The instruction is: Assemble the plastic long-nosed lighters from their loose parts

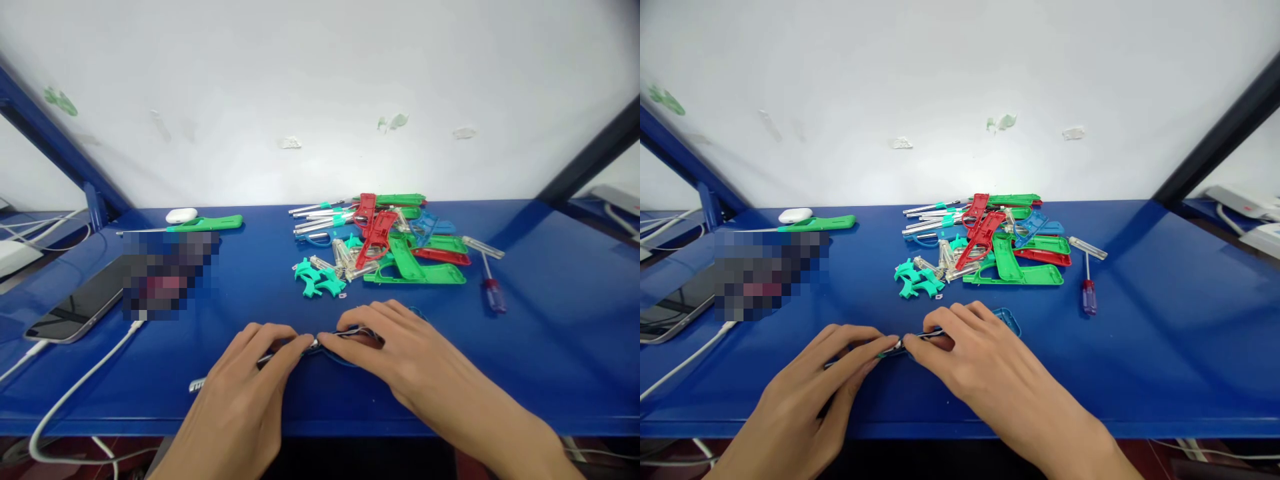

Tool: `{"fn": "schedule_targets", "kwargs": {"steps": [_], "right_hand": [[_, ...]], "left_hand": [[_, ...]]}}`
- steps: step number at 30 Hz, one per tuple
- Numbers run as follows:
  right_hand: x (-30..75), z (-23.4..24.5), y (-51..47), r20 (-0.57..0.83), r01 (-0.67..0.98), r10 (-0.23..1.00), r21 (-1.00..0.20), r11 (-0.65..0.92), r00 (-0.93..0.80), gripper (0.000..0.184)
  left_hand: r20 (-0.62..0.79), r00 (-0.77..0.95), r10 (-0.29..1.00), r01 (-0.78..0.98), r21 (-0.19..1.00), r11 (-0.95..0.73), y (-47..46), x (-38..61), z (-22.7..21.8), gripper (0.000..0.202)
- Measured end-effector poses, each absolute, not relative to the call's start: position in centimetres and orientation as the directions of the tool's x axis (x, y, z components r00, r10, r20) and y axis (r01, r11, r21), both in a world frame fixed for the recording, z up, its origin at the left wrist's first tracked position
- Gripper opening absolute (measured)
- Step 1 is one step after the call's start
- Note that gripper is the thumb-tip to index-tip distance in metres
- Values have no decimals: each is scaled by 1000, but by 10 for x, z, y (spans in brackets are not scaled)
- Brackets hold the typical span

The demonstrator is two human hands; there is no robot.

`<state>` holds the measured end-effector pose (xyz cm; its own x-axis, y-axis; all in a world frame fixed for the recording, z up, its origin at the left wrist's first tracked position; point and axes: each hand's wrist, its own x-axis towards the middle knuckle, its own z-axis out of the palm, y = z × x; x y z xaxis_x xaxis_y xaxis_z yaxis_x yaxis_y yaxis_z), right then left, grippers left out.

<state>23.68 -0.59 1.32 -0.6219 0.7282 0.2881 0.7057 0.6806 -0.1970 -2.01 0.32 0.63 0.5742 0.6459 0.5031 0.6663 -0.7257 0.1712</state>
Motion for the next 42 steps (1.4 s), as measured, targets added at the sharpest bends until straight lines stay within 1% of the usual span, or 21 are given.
{"fn": "schedule_targets", "kwargs": {"steps": [2, 6, 10, 16, 20, 22, 24, 29, 33, 38, 42], "right_hand": [[237, 12, -6, 287, 706, 728, -193, 681, -623, 59], [237, 12, -6, 296, 712, 731, -190, 676, -615, 72], [237, 13, -7, 276, 715, 741, -206, 668, -612, 79], [238, 16, -7, 262, 706, 736, -215, 675, -624, 73], [238, 16, -5, 279, 694, 719, -201, 692, -636, 61], [239, 16, -5, 281, 688, 711, -194, 700, -644, 54], [239, 16, -5, 284, 680, 704, -196, 707, -650, 51], [239, 16, -6, 292, 676, 704, -206, 707, -647, 59], [240, 13, -4, 283, 672, 702, -212, 710, -653, 61], [240, 11, -4, 273, 681, 712, -212, 701, -647, 64], [239, 11, -5, 272, 703, 727, -196, 684, -631, 68]], "left_hand": [[497, 580, 646, 668, 164, -726, 3, -21, 8, 49], [480, 591, 648, 665, 166, -728, 4, -22, 8, 49], [473, 586, 658, 650, 210, -730, 3, -23, 7, 49], [451, 553, 701, 643, 304, -703, 3, -21, 7, 39], [472, 519, 712, 661, 307, -685, 3, -20, 6, 29], [475, 517, 712, 661, 306, -685, 3, -20, 5, 28], [475, 523, 707, 655, 307, -691, 3, -21, 4, 28], [471, 524, 709, 644, 326, -692, 3, -20, 3, 29], [439, 517, 735, 656, 349, -670, 2, -21, 5, 31], [417, 532, 737, 659, 343, -670, 3, -23, 5, 33], [430, 519, 739, 667, 337, -665, 5, -20, 6, 30]]}}
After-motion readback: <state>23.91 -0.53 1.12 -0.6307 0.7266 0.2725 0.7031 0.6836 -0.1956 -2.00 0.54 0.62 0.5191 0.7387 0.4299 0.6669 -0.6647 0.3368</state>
